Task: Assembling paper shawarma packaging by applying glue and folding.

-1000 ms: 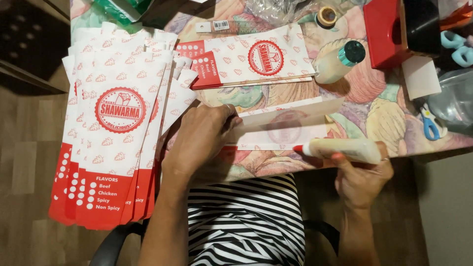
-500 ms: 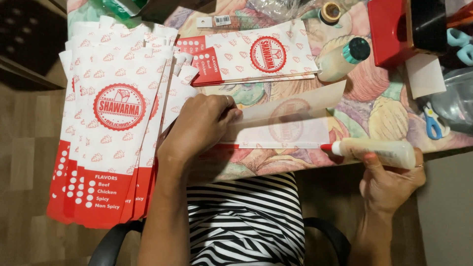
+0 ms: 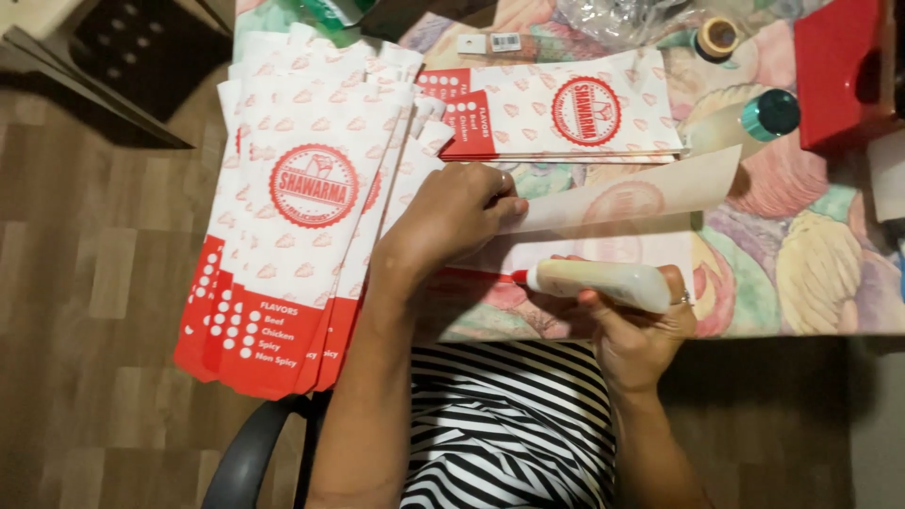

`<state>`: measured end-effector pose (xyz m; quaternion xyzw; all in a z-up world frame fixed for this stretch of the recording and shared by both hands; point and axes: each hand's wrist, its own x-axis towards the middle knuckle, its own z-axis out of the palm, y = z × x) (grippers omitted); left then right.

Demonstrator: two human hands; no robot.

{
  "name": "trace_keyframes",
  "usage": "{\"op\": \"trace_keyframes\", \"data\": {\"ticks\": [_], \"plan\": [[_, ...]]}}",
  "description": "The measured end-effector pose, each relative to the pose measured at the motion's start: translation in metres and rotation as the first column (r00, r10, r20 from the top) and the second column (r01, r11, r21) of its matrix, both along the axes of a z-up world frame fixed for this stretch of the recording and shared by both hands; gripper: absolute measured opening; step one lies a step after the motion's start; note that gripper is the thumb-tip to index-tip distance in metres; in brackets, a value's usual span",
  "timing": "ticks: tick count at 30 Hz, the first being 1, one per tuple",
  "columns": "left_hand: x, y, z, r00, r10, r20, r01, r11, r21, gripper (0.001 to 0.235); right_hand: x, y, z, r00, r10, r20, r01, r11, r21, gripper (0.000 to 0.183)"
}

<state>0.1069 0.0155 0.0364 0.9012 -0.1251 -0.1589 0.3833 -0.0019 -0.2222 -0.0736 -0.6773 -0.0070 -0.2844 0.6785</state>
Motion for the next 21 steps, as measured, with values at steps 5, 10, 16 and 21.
{"op": "trace_keyframes", "data": {"ticks": [5,10,16,21], "plan": [[0.002,0.003,-0.001,1.000,0.023,-0.020,-0.024,0.999,-0.037,0.026,0.007,0.035,-0.002,0.998,0.060,-0.010,-0.060,0.998,0.016,0.045],[0.003,0.003,-0.004,0.998,0.049,-0.047,-0.053,0.995,-0.089,0.025,0.011,0.072,0.015,0.995,0.096,0.001,-0.096,0.994,0.058,0.043],[-0.006,0.003,-0.009,1.000,0.010,0.000,-0.010,0.997,-0.070,0.026,0.011,0.080,0.052,0.986,0.159,-0.056,-0.147,0.974,0.172,0.038],[-0.045,-0.004,-0.005,0.967,-0.040,0.251,0.039,0.999,0.008,0.013,0.024,-0.034,0.064,0.994,-0.107,-0.012,0.107,0.955,0.276,0.043]]}}
